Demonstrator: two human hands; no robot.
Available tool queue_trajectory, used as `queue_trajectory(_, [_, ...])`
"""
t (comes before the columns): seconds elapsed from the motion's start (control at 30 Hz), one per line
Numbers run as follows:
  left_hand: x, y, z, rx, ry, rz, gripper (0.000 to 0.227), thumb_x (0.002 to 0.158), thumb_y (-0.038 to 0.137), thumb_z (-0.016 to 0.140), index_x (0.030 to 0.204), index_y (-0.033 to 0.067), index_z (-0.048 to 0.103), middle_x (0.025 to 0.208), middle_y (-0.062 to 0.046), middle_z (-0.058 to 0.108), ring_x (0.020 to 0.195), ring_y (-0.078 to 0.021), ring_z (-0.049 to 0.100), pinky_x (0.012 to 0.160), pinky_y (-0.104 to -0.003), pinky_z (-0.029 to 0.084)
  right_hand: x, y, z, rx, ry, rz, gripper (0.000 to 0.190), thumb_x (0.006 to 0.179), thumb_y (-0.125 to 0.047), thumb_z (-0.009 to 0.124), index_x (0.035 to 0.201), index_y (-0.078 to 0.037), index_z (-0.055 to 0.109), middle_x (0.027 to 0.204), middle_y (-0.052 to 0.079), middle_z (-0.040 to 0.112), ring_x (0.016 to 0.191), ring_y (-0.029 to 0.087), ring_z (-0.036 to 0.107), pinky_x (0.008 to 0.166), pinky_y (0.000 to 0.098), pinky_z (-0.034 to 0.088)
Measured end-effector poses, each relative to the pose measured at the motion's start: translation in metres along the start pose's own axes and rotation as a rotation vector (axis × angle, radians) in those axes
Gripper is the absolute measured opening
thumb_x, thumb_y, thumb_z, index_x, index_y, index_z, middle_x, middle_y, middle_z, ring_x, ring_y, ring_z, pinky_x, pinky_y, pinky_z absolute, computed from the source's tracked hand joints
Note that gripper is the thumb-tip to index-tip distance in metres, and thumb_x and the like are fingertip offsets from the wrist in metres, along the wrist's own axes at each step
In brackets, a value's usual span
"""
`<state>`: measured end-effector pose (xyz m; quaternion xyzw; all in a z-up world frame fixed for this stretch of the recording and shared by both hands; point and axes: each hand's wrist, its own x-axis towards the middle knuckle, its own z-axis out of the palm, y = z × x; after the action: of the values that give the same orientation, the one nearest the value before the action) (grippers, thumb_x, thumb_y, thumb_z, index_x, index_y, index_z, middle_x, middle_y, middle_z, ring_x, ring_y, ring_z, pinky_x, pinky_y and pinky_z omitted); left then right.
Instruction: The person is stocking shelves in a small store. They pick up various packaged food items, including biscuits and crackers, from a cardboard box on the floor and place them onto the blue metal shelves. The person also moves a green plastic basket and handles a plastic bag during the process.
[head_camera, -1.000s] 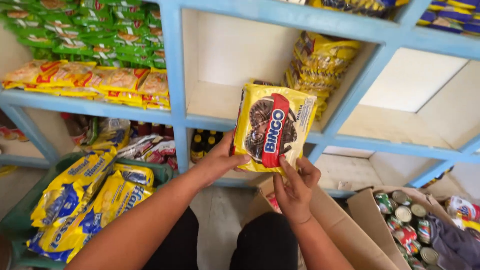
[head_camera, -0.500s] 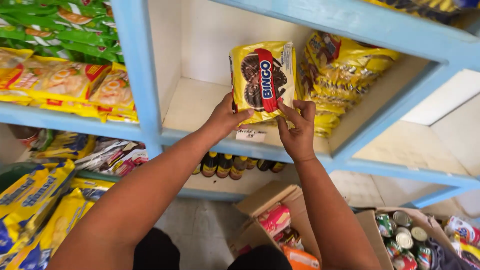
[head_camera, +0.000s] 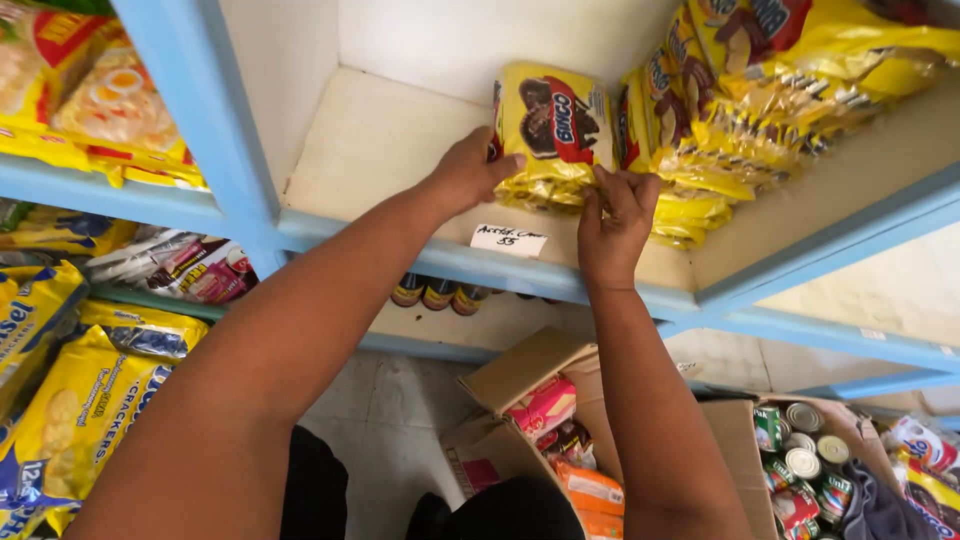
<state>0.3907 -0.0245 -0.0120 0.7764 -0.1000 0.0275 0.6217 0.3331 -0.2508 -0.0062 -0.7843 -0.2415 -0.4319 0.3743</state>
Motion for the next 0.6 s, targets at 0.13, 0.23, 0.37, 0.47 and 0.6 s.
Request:
queue_trajectory(0.13, [0.002, -0.004, 0.003, 0.112, 0.043, 0.119, 0.052, 0.094, 0.042, 0.07, 0.123, 0.0003, 0.057, 0.107, -0.014, 0.071, 0.092, -0.0236, 0.071, 0.077, -0.038, 0.059, 0.0, -0.003, 0.0, -0.114, 0.065, -0.018, 0.028, 0.091, 0.008, 0.071, 0.117, -0.002, 0.073, 0.109, 0.013, 0.053, 0.102, 0.029, 0.059, 0.09, 0.0364, 0.053])
queue_trajectory(0.23, [-0.012, 0.009, 0.004, 0.261, 0.086, 0.181, 0.054, 0.097, 0.047, 0.064, 0.128, 0.0025, 0.058, 0.117, -0.017, 0.068, 0.105, -0.0302, 0.067, 0.093, -0.042, 0.053, 0.002, -0.013, -0.003, -0.308, 0.075, 0.007, 0.029, 0.087, 0.005, 0.073, 0.115, -0.004, 0.075, 0.105, 0.013, 0.054, 0.1, 0.032, 0.057, 0.09, 0.0408, 0.05])
queue_trajectory(0.37, [-0.03, 0.03, 0.002, 0.396, 0.108, 0.074, 0.06, 0.1, 0.052, 0.055, 0.141, 0.0079, 0.052, 0.13, -0.018, 0.057, 0.115, -0.0359, 0.062, 0.099, -0.046, 0.049, 0.002, -0.017, -0.004, -0.414, 0.076, 0.042, 0.033, 0.085, 0.003, 0.072, 0.117, -0.007, 0.077, 0.104, 0.013, 0.053, 0.1, 0.034, 0.055, 0.088, 0.0437, 0.048])
queue_trajectory(0.47, [-0.022, 0.005, 0.001, 0.361, 0.15, 0.219, 0.067, 0.102, 0.048, 0.055, 0.151, 0.0052, 0.039, 0.134, -0.02, 0.049, 0.117, -0.038, 0.06, 0.1, -0.046, 0.048, 0.0, -0.014, -0.006, -0.372, 0.113, -0.005, 0.036, 0.084, 0.006, 0.069, 0.118, -0.005, 0.076, 0.104, 0.014, 0.052, 0.1, 0.033, 0.054, 0.09, 0.0441, 0.047])
queue_trajectory(0.6, [-0.032, 0.012, -0.005, 0.394, 0.073, 0.235, 0.065, 0.101, 0.044, 0.052, 0.155, 0.0122, 0.036, 0.137, -0.017, 0.049, 0.118, -0.0347, 0.061, 0.099, -0.044, 0.049, 0.003, -0.024, -0.004, -0.407, 0.047, -0.081, 0.03, 0.083, 0.003, 0.071, 0.112, -0.006, 0.076, 0.103, 0.012, 0.054, 0.101, 0.034, 0.054, 0.091, 0.0443, 0.048])
